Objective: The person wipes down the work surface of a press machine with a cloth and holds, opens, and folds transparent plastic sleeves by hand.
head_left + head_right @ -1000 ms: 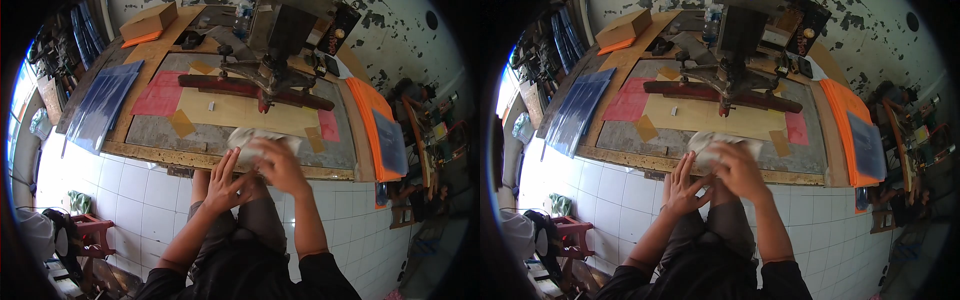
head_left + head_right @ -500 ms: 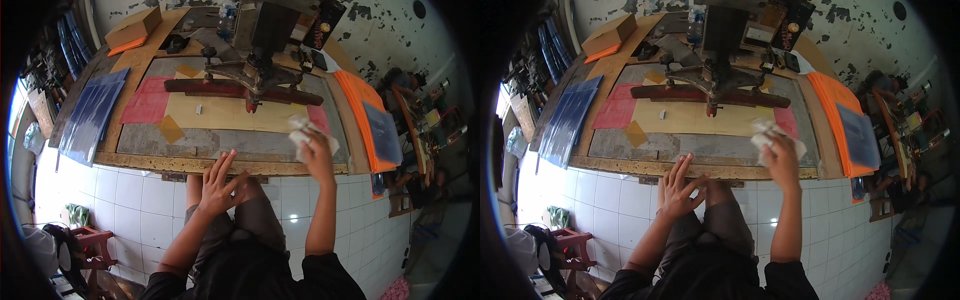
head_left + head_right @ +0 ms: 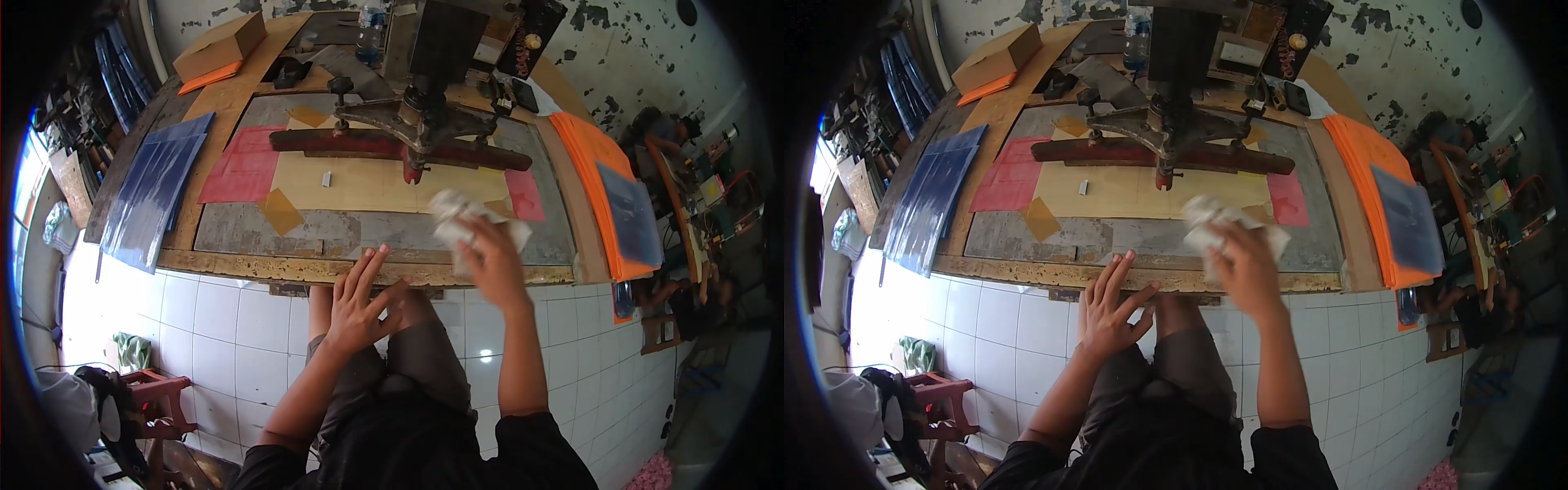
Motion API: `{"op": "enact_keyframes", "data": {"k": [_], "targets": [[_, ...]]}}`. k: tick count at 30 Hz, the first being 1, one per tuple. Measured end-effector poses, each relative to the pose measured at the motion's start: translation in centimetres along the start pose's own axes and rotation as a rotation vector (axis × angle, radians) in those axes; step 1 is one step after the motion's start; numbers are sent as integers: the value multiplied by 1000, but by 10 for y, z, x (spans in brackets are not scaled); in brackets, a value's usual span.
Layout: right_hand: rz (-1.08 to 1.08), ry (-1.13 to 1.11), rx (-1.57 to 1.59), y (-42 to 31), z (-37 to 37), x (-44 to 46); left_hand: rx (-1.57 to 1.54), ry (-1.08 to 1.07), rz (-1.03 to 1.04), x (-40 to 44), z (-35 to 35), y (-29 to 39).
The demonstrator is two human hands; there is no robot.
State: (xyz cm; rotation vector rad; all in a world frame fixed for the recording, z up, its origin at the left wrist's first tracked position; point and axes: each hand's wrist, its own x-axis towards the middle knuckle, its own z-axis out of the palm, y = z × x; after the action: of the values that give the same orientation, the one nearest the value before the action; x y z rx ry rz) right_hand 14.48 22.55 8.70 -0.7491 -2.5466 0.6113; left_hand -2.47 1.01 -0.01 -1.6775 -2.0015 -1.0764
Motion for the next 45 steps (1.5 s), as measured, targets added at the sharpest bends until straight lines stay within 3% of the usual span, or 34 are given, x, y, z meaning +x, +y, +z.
{"op": "enact_keyframes", "data": {"k": [3, 5, 9, 11, 13, 15, 16, 19, 26, 35, 39, 41, 43, 45], "targets": [[43, 207, -310, 62, -8, 22, 9, -2, 6, 0, 2, -1], [119, 226, -321, 68, -6, 21, 15, -10, 5, 0, 3, -1], [-175, 134, -195, -2, 14, -19, 17, -23, -7, -1, 4, 0], [-314, -29, -89, -31, 19, -43, 19, -39, -13, -3, 5, -2], [-301, -29, -90, -36, 14, -56, 60, -51, -2, 0, 2, 0], [-134, 71, -95, -10, 6, -66, 104, -65, 9, -1, 1, 1], [-127, 200, -143, 4, 3, -65, 126, -68, 16, -1, 2, 1], [-38, 305, -234, 26, -11, -68, 104, -63, -44, 2, 5, 7], [29, 304, -355, 39, -10, -39, -20, -98, -269, 21, -2, 35], [113, 280, -440, 94, -8, 26, -60, -242, 30, 30, -5, 20], [180, 298, -472, 77, -4, 29, -41, -206, 31, 27, -1, 21], [23, 195, -236, 30, 9, 18, -54, -199, 19, 27, -1, 22], [-384, 69, -112, -17, 23, -1, -59, -217, -3, 25, -1, 20], [-364, 41, -52, -20, 20, -1, -55, -211, -9, 23, -1, 19]]}}
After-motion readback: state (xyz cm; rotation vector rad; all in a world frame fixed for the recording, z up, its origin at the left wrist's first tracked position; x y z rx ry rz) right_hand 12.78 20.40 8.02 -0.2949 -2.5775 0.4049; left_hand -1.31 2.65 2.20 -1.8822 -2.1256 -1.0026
